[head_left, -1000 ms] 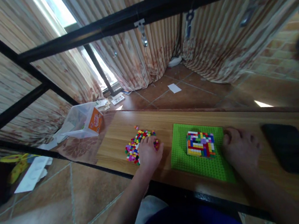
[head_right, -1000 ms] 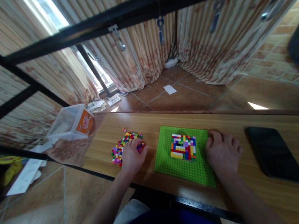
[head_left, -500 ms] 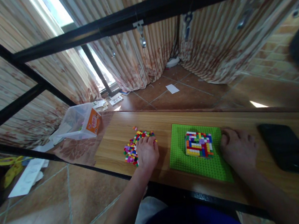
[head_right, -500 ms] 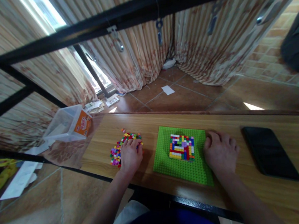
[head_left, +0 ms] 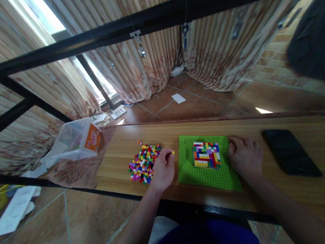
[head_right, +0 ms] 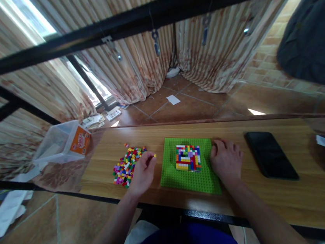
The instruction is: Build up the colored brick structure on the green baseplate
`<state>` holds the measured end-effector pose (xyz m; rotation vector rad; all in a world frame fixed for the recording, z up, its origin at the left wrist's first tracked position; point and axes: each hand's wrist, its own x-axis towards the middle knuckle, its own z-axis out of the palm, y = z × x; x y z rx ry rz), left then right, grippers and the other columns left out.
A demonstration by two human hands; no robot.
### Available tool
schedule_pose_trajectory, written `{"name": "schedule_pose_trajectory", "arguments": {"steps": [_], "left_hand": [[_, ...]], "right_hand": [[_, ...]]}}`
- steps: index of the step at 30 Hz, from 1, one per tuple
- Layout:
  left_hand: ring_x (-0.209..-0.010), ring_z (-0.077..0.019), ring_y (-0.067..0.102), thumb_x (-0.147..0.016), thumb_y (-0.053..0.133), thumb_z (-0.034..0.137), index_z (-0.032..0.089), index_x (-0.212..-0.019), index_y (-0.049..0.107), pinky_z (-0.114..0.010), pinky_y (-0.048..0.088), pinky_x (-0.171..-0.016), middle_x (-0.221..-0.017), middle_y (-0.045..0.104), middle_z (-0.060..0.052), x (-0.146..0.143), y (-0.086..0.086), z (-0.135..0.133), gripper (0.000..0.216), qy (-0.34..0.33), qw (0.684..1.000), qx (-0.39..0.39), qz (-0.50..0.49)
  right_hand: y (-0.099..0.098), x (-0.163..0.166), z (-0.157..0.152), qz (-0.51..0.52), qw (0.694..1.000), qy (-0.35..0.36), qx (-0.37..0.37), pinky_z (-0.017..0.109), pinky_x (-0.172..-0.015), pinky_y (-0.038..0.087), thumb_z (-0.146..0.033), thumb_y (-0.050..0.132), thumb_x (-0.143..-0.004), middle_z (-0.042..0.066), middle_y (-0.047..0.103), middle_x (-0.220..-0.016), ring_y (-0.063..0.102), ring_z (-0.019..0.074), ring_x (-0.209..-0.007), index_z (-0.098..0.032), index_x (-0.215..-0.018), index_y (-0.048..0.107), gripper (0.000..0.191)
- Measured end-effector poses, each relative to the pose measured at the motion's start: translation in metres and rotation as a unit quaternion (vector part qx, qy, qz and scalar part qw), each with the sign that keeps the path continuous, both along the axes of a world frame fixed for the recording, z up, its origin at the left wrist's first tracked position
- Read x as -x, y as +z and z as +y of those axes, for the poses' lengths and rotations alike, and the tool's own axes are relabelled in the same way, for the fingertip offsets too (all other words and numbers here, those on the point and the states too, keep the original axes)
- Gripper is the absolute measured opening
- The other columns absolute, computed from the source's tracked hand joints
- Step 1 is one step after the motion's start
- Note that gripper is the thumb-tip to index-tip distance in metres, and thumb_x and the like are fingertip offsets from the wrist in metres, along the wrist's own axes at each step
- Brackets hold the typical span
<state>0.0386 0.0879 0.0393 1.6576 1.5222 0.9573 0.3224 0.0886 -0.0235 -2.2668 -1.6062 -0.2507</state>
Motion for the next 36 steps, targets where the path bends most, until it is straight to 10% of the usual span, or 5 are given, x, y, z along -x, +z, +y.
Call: {"name": "schedule_pose_trajectory", "arguments": {"steps": [13,36], "left_hand": [[-0.055,-0.0099,0.05,-0.079,0.059,0.029,0.019,-0.084,0.059,-0.022,0.038,-0.055,-0.065,0.061,0.003,-0.036,0.008,0.003,0.011,-0.016,0.964,0.126,-0.235],[-0.049,-0.0082,0.048,-0.072,0.066,0.037,0.018,-0.076,0.063,-0.021,0.038,-0.05,-0.058,0.057,0.004,-0.05,-0.006,0.011,0.02,0.005,0.944,0.179,-0.277]], "right_hand": [[0.003,0.001,0.0,0.015,1.0,0.008,-0.002,0.039,-0.08,0.034,-0.03,0.04,-0.093,0.014,0.062,-0.117,0.049,0.0288,-0.101,-0.017,-0.115,0.067,0.037],[0.005,0.003,0.0,0.029,0.999,0.01,-0.008,0.038,-0.079,0.032,-0.029,0.04,-0.094,0.014,0.063,-0.114,0.049,0.0276,-0.1,-0.018,-0.112,0.068,0.035]]}}
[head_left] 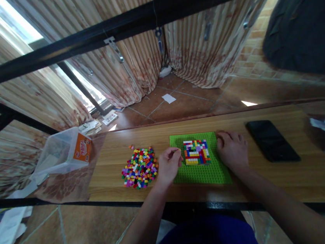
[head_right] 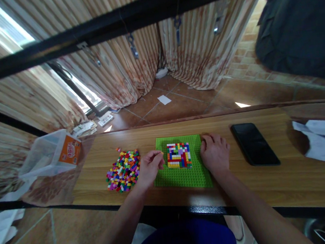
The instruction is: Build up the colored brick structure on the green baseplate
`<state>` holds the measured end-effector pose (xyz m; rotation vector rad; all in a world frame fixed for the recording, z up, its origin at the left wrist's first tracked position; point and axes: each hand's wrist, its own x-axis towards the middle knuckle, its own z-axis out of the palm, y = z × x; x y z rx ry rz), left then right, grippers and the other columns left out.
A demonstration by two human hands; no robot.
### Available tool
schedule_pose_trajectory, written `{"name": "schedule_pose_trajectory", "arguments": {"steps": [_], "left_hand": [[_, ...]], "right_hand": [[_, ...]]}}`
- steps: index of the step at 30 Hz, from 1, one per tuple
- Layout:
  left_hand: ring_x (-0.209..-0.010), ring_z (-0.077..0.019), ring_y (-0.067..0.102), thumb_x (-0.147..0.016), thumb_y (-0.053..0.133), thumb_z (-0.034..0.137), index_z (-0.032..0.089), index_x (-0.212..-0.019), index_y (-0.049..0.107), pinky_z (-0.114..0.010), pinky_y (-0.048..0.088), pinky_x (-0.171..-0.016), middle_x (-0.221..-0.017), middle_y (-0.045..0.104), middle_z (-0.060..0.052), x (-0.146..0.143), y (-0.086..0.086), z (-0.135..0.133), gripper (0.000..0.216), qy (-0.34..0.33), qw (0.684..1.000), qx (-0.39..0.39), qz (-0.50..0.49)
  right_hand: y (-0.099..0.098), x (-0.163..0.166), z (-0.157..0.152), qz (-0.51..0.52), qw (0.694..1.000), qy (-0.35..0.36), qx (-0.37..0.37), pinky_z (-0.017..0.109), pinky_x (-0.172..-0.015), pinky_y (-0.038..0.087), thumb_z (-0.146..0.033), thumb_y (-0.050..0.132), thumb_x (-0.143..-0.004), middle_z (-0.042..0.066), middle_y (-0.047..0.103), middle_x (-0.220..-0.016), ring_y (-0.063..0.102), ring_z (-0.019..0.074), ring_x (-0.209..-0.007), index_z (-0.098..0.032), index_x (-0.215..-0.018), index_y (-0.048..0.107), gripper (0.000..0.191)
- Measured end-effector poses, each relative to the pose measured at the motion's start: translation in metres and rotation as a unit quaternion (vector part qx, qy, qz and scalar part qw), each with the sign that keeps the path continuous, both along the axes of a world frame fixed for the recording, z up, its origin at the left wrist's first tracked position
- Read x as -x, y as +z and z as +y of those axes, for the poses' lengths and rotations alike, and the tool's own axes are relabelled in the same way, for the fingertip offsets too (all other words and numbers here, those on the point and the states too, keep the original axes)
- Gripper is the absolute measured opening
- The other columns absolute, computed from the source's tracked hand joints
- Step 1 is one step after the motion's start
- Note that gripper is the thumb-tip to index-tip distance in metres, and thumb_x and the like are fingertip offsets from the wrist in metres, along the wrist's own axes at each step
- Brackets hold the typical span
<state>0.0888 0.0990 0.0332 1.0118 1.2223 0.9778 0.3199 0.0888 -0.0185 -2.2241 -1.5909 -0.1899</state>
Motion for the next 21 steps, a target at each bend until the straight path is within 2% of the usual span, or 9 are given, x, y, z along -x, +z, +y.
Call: {"name": "schedule_pose_trajectory", "arguments": {"steps": [5,11,16,21], "left_hand": [[-0.055,-0.0068,0.052,-0.063,0.074,0.034,0.015,-0.073,0.062,-0.02,0.045,-0.054,-0.066,0.06,0.002,0.005,0.006,0.0,0.024,0.017,0.981,0.141,-0.132],[-0.055,-0.0054,0.05,-0.063,0.072,0.028,0.015,-0.07,0.062,-0.018,0.042,-0.051,-0.067,0.059,0.002,0.01,0.011,0.006,0.018,0.031,0.963,0.198,-0.179],[-0.053,-0.0047,0.047,-0.058,0.077,0.027,0.014,-0.069,0.064,-0.018,0.035,-0.048,-0.062,0.056,0.003,0.006,0.011,0.006,0.021,0.026,0.971,0.167,-0.167],[-0.046,-0.0056,0.042,-0.061,0.074,0.027,0.015,-0.072,0.071,-0.02,0.029,-0.047,-0.052,0.054,0.005,-0.002,0.006,0.007,0.016,0.016,0.997,0.054,-0.051]], "right_hand": [[-0.001,0.0,0.0,0.0,1.0,-0.006,0.001,0.038,-0.079,0.032,-0.03,0.041,-0.094,0.013,0.062,-0.115,0.049,0.0276,-0.1,-0.019,-0.112,0.068,0.035],[0.0,0.0,-0.001,0.001,1.0,0.0,-0.006,0.038,-0.081,0.034,-0.031,0.039,-0.095,0.012,0.063,-0.115,0.05,0.0276,-0.101,-0.019,-0.112,0.069,0.036],[0.0,0.0,-0.001,0.008,1.0,0.003,-0.009,0.039,-0.08,0.034,-0.03,0.04,-0.094,0.013,0.063,-0.115,0.05,0.0275,-0.101,-0.018,-0.111,0.069,0.036],[0.001,0.0,-0.001,0.018,1.0,0.003,-0.008,0.039,-0.08,0.033,-0.029,0.041,-0.093,0.013,0.063,-0.114,0.05,0.0275,-0.1,-0.019,-0.111,0.069,0.035]]}}
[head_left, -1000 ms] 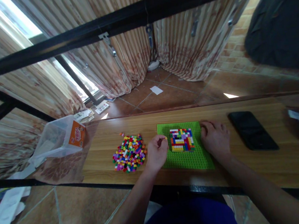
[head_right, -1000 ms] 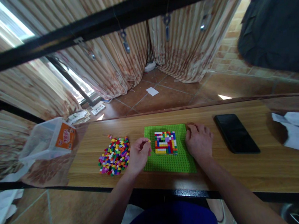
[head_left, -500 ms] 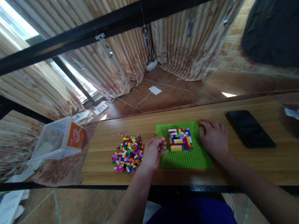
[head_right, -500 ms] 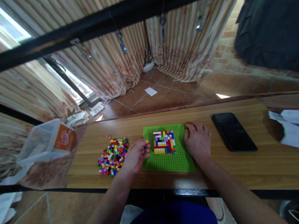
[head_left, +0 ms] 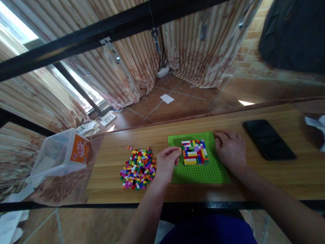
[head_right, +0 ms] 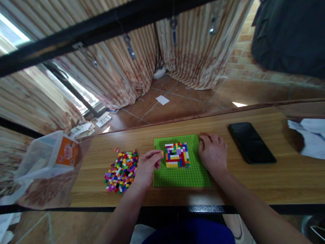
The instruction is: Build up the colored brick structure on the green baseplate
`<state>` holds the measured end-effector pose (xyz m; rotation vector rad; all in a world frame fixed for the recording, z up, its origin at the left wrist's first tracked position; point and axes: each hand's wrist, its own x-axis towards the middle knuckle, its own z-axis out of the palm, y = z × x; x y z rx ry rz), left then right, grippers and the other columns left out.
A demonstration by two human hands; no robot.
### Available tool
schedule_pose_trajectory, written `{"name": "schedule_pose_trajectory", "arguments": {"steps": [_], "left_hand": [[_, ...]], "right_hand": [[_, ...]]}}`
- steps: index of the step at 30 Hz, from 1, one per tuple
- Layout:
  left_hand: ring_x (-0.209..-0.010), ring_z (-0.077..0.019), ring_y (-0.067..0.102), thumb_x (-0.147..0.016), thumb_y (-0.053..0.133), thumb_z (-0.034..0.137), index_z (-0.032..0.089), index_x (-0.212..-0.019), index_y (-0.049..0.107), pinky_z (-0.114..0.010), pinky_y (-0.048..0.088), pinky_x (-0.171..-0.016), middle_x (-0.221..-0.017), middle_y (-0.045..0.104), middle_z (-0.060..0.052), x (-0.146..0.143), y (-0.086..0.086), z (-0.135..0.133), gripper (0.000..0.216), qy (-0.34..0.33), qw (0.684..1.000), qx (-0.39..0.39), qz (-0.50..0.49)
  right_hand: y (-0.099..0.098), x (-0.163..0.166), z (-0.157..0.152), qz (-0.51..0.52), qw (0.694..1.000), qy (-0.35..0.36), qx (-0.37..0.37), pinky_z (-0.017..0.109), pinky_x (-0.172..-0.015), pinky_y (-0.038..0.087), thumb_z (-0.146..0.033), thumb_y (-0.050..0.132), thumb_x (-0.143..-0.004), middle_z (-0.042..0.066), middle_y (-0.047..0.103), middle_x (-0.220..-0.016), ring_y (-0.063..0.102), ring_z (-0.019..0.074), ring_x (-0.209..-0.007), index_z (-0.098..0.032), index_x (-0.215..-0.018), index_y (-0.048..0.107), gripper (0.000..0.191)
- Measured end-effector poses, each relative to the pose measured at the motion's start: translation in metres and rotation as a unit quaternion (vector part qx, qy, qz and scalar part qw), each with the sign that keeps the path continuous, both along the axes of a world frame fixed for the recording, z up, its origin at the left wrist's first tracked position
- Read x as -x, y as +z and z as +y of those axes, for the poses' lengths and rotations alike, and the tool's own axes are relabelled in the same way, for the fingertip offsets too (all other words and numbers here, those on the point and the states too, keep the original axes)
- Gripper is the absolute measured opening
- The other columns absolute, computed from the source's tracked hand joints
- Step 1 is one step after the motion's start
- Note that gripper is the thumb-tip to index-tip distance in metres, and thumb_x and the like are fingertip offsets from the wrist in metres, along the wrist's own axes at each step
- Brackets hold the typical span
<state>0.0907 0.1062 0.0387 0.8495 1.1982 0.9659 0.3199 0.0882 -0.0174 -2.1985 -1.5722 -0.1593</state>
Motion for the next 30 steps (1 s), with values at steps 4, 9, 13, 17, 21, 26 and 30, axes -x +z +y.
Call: {"name": "schedule_pose_trajectory", "arguments": {"steps": [4,9,13,17,21,26,30], "left_hand": [[-0.052,-0.0085,0.049,-0.068,0.07,0.026,0.018,-0.075,0.074,-0.022,0.036,-0.052,-0.059,0.062,0.003,-0.004,-0.003,0.003,0.012,-0.029,0.992,-0.09,0.088],[-0.066,-0.0126,0.06,-0.072,0.068,0.024,0.019,-0.075,0.076,-0.024,0.045,-0.065,-0.074,0.072,-0.001,-0.004,-0.007,0.007,0.01,-0.057,0.979,-0.15,0.123],[-0.065,-0.0133,0.06,-0.072,0.07,0.025,0.019,-0.079,0.078,-0.025,0.045,-0.065,-0.078,0.075,-0.002,-0.004,-0.013,0.009,0.012,-0.066,0.976,-0.157,0.138],[-0.061,-0.0124,0.058,-0.071,0.071,0.025,0.02,-0.08,0.079,-0.025,0.044,-0.063,-0.078,0.075,-0.002,-0.004,-0.018,0.01,0.013,-0.063,0.973,-0.158,0.157],[-0.063,-0.0125,0.059,-0.07,0.071,0.023,0.021,-0.079,0.078,-0.025,0.044,-0.063,-0.077,0.075,-0.001,-0.006,-0.018,0.011,0.012,-0.063,0.967,-0.182,0.167],[-0.061,-0.0119,0.058,-0.072,0.069,0.021,0.02,-0.077,0.077,-0.025,0.043,-0.061,-0.075,0.074,0.0,-0.01,-0.014,0.013,0.009,-0.062,0.962,-0.194,0.181],[-0.064,-0.0123,0.059,-0.069,0.069,0.016,0.019,-0.075,0.074,-0.025,0.043,-0.062,-0.074,0.073,0.0,-0.013,-0.012,0.015,0.008,-0.05,0.958,-0.202,0.196]], "right_hand": [[0.0,0.0,0.0,-0.008,1.0,0.001,0.002,0.037,-0.08,0.034,-0.029,0.04,-0.094,0.012,0.064,-0.113,0.05,0.027,-0.1,-0.019,-0.111,0.069,0.035],[0.001,0.0,0.0,-0.01,1.0,-0.001,0.009,0.037,-0.08,0.034,-0.029,0.04,-0.095,0.012,0.064,-0.114,0.05,0.0268,-0.1,-0.019,-0.112,0.069,0.035],[0.002,0.0,0.0,-0.004,1.0,0.0,0.01,0.037,-0.079,0.034,-0.029,0.04,-0.095,0.012,0.064,-0.115,0.05,0.0269,-0.101,-0.019,-0.112,0.069,0.034],[0.001,0.0,0.0,-0.005,1.0,0.0,0.003,0.037,-0.079,0.033,-0.029,0.04,-0.095,0.012,0.064,-0.113,0.05,0.0268,-0.101,-0.019,-0.111,0.069,0.035],[-0.002,-0.001,0.0,-0.008,1.0,0.003,-0.013,0.037,-0.078,0.033,-0.029,0.041,-0.095,0.012,0.064,-0.113,0.05,0.0266,-0.1,-0.019,-0.11,0.069,0.034],[-0.004,-0.002,0.001,-0.012,1.0,0.007,-0.015,0.037,-0.078,0.032,-0.029,0.042,-0.094,0.012,0.064,-0.11,0.05,0.0265,-0.098,-0.019,-0.11,0.069,0.033],[-0.003,-0.002,0.001,-0.012,1.0,0.007,-0.011,0.037,-0.079,0.033,-0.029,0.041,-0.094,0.012,0.064,-0.111,0.05,0.0267,-0.099,-0.019,-0.11,0.069,0.034]]}}
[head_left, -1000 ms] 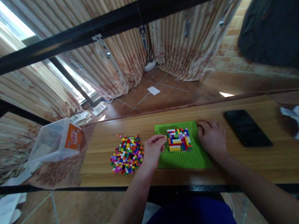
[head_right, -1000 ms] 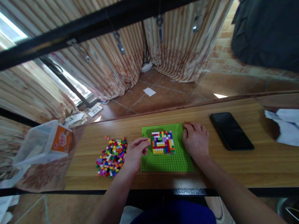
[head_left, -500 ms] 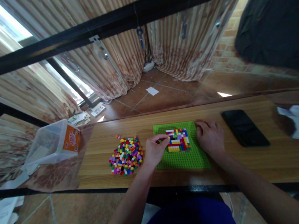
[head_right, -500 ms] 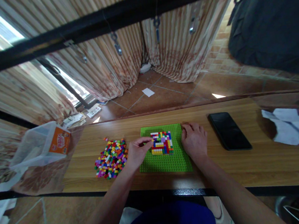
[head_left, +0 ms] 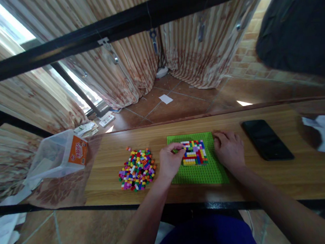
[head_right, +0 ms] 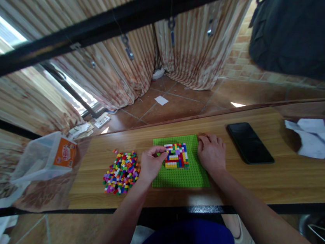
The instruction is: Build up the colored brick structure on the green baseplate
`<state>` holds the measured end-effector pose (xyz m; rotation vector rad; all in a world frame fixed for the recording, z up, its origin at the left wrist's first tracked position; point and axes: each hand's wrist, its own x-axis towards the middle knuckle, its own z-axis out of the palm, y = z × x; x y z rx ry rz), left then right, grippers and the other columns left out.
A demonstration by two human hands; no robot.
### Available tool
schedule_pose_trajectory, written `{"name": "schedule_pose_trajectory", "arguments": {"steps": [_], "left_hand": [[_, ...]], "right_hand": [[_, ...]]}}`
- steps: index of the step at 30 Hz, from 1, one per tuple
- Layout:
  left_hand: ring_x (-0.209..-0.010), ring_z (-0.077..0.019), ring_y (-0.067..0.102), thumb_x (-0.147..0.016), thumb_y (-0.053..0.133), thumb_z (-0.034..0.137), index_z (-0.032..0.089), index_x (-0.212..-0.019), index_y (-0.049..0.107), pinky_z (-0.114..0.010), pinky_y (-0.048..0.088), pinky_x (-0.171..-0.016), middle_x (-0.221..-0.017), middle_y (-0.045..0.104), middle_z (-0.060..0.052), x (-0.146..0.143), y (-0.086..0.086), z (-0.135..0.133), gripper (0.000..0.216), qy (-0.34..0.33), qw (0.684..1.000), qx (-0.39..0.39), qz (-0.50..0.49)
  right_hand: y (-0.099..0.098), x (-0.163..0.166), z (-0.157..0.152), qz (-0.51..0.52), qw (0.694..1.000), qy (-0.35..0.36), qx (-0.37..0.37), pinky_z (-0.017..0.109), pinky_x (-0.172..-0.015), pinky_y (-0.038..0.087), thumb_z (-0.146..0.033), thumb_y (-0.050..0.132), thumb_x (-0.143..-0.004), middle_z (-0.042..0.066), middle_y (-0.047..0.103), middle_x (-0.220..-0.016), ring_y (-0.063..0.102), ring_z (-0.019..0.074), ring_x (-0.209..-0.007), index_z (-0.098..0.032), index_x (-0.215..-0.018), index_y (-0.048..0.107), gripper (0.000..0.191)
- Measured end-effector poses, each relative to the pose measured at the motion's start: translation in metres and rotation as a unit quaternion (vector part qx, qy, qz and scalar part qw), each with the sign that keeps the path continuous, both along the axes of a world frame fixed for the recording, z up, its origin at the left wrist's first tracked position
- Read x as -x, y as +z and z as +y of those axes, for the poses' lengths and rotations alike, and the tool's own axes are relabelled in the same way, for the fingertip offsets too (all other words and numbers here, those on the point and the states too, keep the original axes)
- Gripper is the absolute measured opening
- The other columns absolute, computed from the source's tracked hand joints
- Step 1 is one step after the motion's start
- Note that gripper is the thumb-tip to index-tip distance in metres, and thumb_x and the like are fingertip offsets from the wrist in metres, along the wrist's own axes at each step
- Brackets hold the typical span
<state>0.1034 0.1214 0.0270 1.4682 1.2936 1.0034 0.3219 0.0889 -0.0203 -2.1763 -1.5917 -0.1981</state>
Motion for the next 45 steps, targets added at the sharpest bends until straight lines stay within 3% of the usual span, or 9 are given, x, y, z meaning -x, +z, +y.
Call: {"name": "schedule_pose_trajectory", "arguments": {"steps": [10,19,25,36,45], "left_hand": [[-0.062,-0.0122,0.058,-0.061,0.073,0.015,0.016,-0.083,0.069,-0.025,0.042,-0.06,-0.073,0.069,0.0,0.002,-0.004,0.001,0.022,0.025,0.998,0.042,-0.036],[-0.069,-0.0146,0.061,-0.062,0.076,0.023,0.017,-0.079,0.071,-0.028,0.049,-0.068,-0.076,0.071,-0.003,0.002,-0.005,0.003,0.019,0.025,0.995,0.07,-0.073],[-0.071,-0.0139,0.061,-0.06,0.076,0.018,0.016,-0.08,0.071,-0.027,0.049,-0.071,-0.075,0.07,-0.002,-0.002,-0.009,0.003,0.02,0.047,0.99,0.095,-0.098],[-0.065,-0.0124,0.061,-0.063,0.072,0.017,0.016,-0.083,0.069,-0.025,0.05,-0.067,-0.07,0.067,0.001,-0.016,-0.012,0.002,0.02,0.078,0.974,0.152,-0.152],[-0.065,-0.013,0.062,-0.064,0.07,0.018,0.016,-0.083,0.069,-0.026,0.05,-0.065,-0.071,0.068,0.0,-0.02,-0.014,0.001,0.019,0.082,0.972,0.152,-0.16]], "right_hand": [[0.001,0.001,0.0,0.009,1.0,-0.004,0.002,0.037,-0.079,0.033,-0.029,0.042,-0.094,0.012,0.064,-0.113,0.05,0.0265,-0.1,-0.019,-0.111,0.069,0.033],[0.002,0.002,-0.001,0.001,1.0,-0.007,0.005,0.037,-0.079,0.033,-0.03,0.041,-0.095,0.011,0.065,-0.113,0.051,0.027,-0.1,-0.019,-0.111,0.069,0.034],[0.003,0.002,-0.001,0.0,1.0,-0.006,0.004,0.037,-0.078,0.034,-0.03,0.042,-0.095,0.011,0.064,-0.113,0.051,0.0269,-0.1,-0.02,-0.11,0.07,0.033],[0.002,0.001,-0.001,0.007,1.0,-0.004,0.008,0.038,-0.08,0.035,-0.029,0.041,-0.095,0.011,0.064,-0.112,0.05,0.0269,-0.101,-0.019,-0.112,0.068,0.034],[0.001,0.002,-0.002,0.004,1.0,-0.001,0.01,0.038,-0.077,0.032,-0.028,0.041,-0.093,0.013,0.063,-0.114,0.049,0.0273,-0.099,-0.019,-0.112,0.068,0.034]]}}
